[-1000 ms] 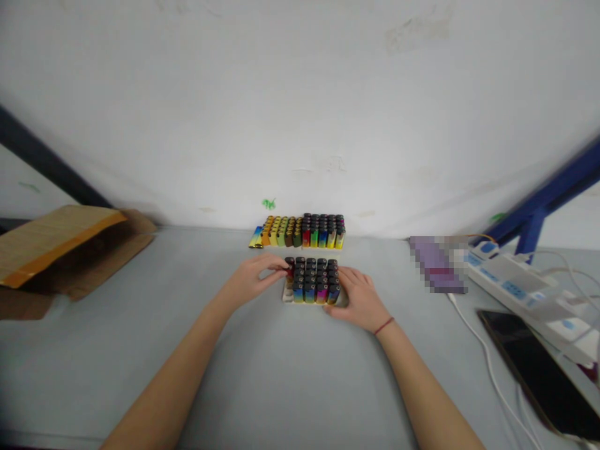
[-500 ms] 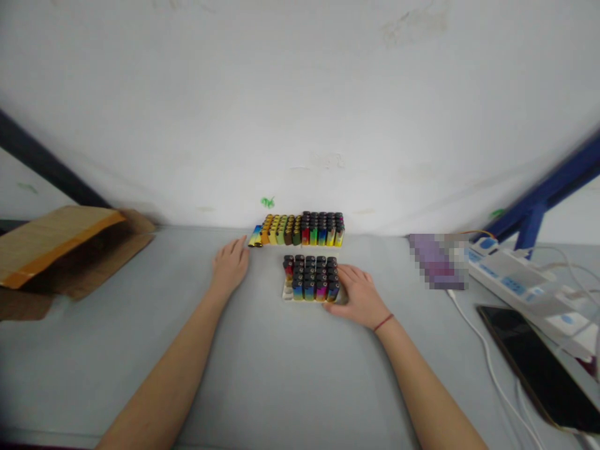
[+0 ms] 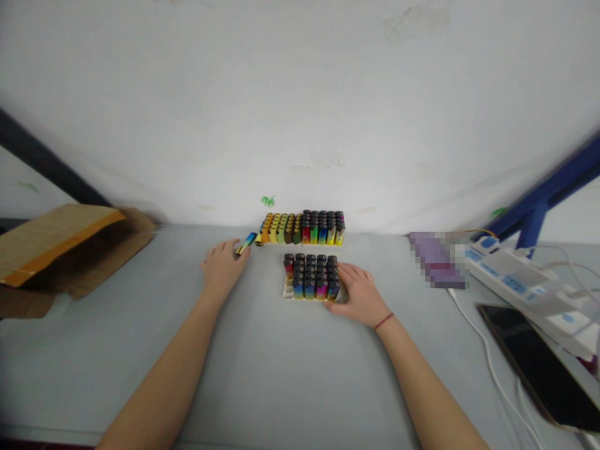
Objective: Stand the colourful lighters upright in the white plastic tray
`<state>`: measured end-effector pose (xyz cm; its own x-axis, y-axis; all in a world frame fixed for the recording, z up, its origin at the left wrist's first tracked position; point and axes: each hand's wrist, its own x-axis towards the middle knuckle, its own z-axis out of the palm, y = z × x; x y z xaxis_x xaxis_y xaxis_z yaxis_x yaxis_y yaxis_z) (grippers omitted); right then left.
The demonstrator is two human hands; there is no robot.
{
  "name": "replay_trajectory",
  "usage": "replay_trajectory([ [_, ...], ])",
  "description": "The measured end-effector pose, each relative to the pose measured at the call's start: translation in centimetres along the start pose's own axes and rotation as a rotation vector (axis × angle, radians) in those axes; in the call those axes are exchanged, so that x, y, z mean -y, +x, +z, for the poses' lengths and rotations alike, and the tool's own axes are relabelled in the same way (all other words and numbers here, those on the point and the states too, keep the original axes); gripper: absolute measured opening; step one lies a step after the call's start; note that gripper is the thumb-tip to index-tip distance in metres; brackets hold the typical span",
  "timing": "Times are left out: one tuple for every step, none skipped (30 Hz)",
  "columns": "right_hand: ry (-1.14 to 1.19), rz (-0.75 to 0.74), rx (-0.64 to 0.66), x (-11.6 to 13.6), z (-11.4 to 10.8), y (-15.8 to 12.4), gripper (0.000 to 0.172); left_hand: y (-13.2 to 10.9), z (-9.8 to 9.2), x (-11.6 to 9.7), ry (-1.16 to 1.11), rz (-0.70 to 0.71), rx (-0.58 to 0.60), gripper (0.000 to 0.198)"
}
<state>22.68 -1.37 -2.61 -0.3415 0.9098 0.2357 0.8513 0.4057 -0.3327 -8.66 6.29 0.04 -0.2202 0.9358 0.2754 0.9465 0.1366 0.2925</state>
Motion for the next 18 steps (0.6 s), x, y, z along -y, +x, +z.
replay_trajectory([
  [0.000, 0.003, 0.003, 0.0, 0.0, 0.0, 0.070, 0.1, 0.2, 0.0, 0.007, 0.021, 0.000, 0.045],
  [-0.002, 0.004, 0.005, 0.1, -0.1, 0.0, 0.070, 0.2, 0.5, 0.1, 0.012, 0.045, 0.010, 0.045],
  [-0.004, 0.004, 0.006, 0.1, -0.1, 0.0, 0.070, 0.3, 0.7, 0.1, 0.012, 0.068, 0.027, 0.043],
  [-0.006, 0.003, 0.006, 0.1, -0.1, 0.0, 0.071, 0.5, 0.9, 0.1, 0.007, 0.085, 0.044, 0.041],
  [-0.008, 0.001, 0.004, 0.0, -0.1, 0.0, 0.071, 0.6, 1.1, 0.2, -0.007, 0.092, 0.053, 0.039],
  [-0.009, 0.000, 0.002, 0.0, 0.0, 0.0, 0.072, 0.8, 1.3, 0.4, -0.032, 0.088, 0.057, 0.039],
  [-0.009, -0.001, 0.000, 0.0, 0.0, 0.0, 0.071, 1.0, 1.4, 0.5, -0.070, 0.069, 0.055, 0.040],
  [-0.008, -0.002, 0.001, -0.1, 0.0, 0.0, 0.071, 1.2, 1.5, 0.8, -0.124, 0.038, 0.049, 0.041],
  [-0.008, -0.003, 0.000, -0.1, 0.1, 0.0, 0.070, 1.4, 1.5, 1.0, -0.196, -0.002, 0.040, 0.041],
  [-0.008, -0.003, 0.000, -0.1, 0.1, 0.0, 0.070, 1.6, 1.5, 1.3, -0.292, -0.047, 0.031, 0.041],
  [-0.007, -0.003, -0.001, -0.1, 0.1, 0.0, 0.070, 1.8, 1.5, 1.4, -0.416, -0.091, 0.022, 0.040],
  [-0.006, -0.003, -0.003, -0.2, 0.1, 0.0, 0.070, 1.9, 1.4, 1.5, -0.565, -0.137, 0.014, 0.038],
  [-0.004, -0.003, -0.005, -0.2, 0.1, 0.0, 0.070, 2.0, 1.3, 1.5, -0.734, -0.186, 0.010, 0.036],
  [-0.002, -0.003, -0.007, -0.2, 0.2, 0.0, 0.070, 2.0, 1.2, 1.4, -0.915, -0.234, 0.014, 0.034],
  [0.000, -0.003, -0.008, -0.2, 0.2, 0.0, 0.070, 2.0, 1.1, 1.1, -1.093, -0.279, 0.023, 0.033],
  [0.001, -0.003, -0.008, -0.2, 0.2, 0.0, 0.071, 2.0, 0.9, 0.7, -1.255, -0.313, 0.037, 0.031],
  [0.001, -0.004, -0.007, -0.2, 0.2, 0.0, 0.071, 1.8, 0.8, 0.3, -1.391, -0.330, 0.053, 0.029],
  [0.002, -0.005, -0.007, -0.3, 0.3, 0.0, 0.072, 1.7, 0.6, -0.1, -1.498, -0.329, 0.067, 0.028],
])
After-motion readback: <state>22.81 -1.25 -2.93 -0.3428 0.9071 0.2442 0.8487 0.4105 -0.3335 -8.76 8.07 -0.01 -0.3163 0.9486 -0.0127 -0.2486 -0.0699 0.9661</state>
